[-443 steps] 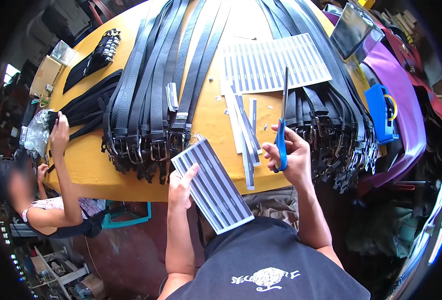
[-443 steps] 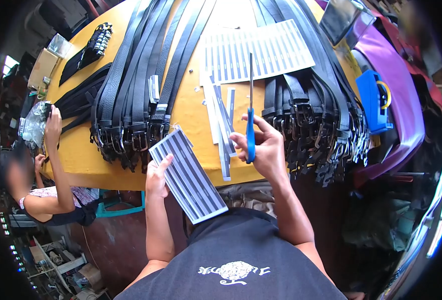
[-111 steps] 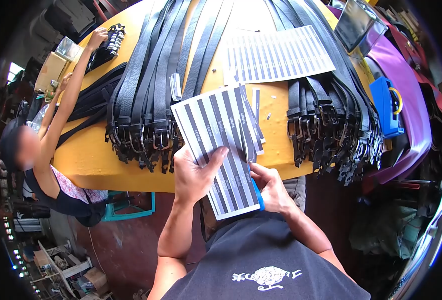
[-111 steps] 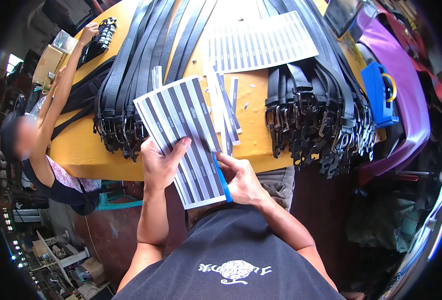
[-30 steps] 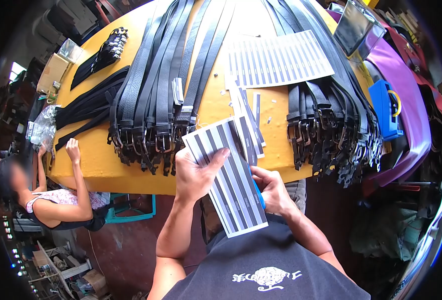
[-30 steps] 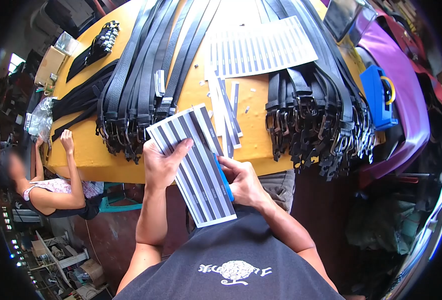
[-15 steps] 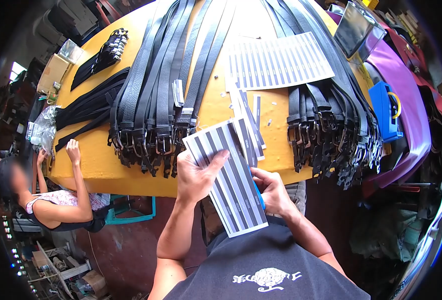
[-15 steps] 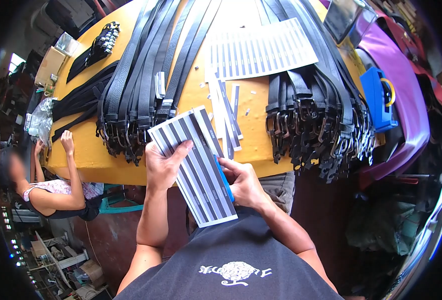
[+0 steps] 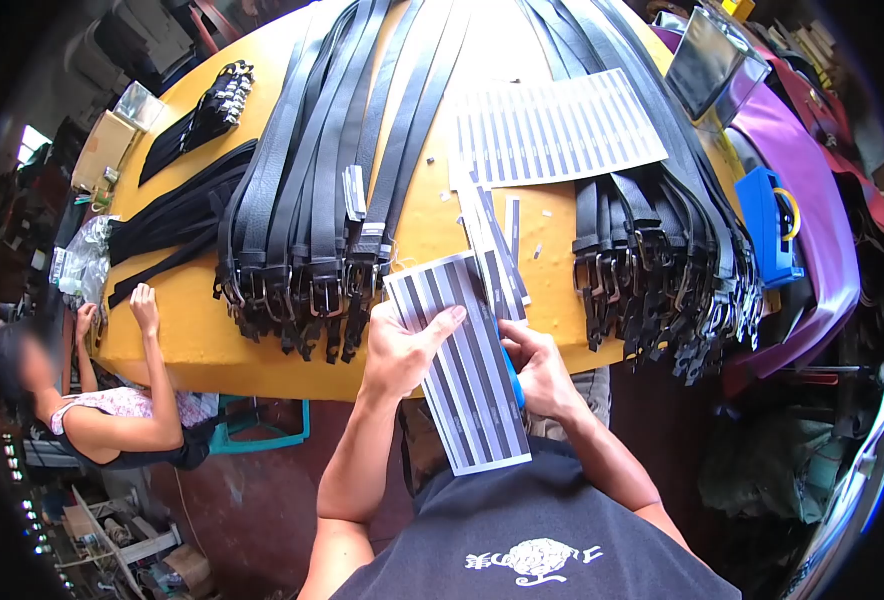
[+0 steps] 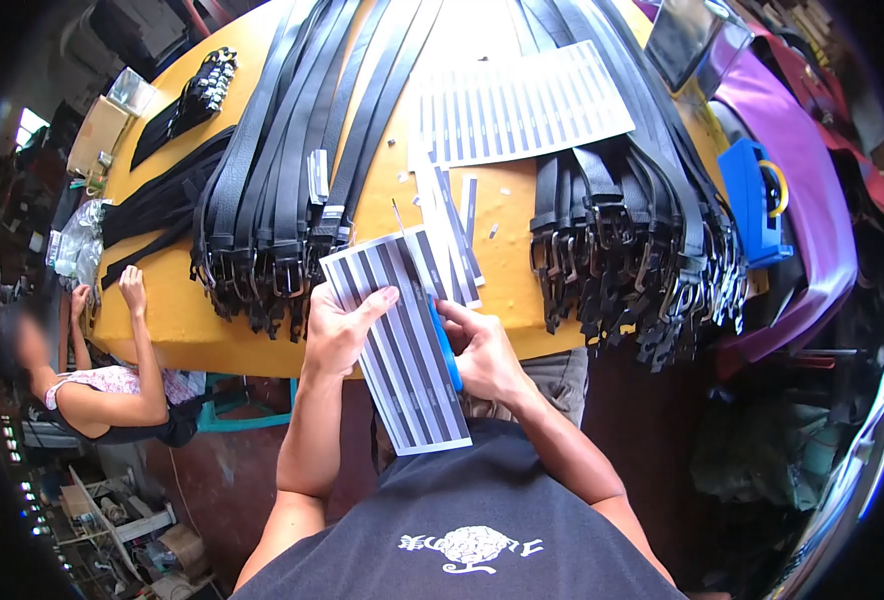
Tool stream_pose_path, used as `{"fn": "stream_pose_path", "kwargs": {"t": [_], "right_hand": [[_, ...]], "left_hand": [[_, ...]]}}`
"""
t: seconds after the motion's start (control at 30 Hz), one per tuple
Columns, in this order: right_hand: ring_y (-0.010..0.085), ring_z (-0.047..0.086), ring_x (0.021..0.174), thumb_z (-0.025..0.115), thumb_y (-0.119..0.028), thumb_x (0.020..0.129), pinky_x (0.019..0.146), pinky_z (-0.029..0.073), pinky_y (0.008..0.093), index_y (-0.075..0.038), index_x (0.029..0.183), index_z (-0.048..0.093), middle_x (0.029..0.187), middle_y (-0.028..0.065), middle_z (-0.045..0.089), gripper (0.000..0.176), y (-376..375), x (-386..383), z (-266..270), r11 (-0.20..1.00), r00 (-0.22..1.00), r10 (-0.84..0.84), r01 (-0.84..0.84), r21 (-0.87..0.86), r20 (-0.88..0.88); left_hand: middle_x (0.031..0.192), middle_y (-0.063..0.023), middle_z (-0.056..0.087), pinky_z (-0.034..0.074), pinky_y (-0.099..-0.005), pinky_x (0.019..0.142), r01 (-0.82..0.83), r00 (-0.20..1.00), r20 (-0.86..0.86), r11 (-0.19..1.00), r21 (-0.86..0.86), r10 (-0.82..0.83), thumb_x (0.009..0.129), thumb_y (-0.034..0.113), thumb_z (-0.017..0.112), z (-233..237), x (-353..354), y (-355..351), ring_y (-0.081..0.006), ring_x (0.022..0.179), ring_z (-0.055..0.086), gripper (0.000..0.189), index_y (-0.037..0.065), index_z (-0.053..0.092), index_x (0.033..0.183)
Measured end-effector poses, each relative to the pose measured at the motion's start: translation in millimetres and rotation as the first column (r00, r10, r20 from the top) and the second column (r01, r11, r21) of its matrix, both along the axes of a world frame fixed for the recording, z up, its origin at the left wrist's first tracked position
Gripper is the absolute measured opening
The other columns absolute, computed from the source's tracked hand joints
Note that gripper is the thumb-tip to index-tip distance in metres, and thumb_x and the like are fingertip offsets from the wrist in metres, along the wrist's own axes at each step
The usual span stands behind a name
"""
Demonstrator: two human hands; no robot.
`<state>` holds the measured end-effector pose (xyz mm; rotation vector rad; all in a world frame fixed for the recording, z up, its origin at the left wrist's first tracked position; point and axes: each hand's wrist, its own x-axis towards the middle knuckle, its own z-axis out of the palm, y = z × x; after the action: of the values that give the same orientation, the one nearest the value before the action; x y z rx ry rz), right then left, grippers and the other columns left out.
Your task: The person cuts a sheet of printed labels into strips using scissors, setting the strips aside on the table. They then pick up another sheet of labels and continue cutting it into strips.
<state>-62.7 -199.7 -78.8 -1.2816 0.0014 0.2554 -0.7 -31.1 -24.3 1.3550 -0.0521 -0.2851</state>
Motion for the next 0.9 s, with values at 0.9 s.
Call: {"fn": "stream_pose_path", "kwargs": {"t": [0.9], "right_hand": [[0.0062, 0.059, 0.061, 0.072, -0.008, 0.079, 0.052, 0.046, 0.0205, 0.003, 0.114, 0.057, 0.074, 0.0046, 0.065, 0.039, -3.1, 81.3, -11.5, 0.99, 0.993, -0.101, 0.094, -0.108, -0.062]], "left_hand": [[0.087, -0.0087, 0.069, 0.052, -0.0236, 0.066, -0.135, 0.987, -0.092, 0.99, -0.045, 0.131, 0.084, 0.001, 0.064, -36.6, 74.8, 11.2, -0.012, 0.073, 0.065, 0.012, -0.003, 0.066, 0.095]]}}
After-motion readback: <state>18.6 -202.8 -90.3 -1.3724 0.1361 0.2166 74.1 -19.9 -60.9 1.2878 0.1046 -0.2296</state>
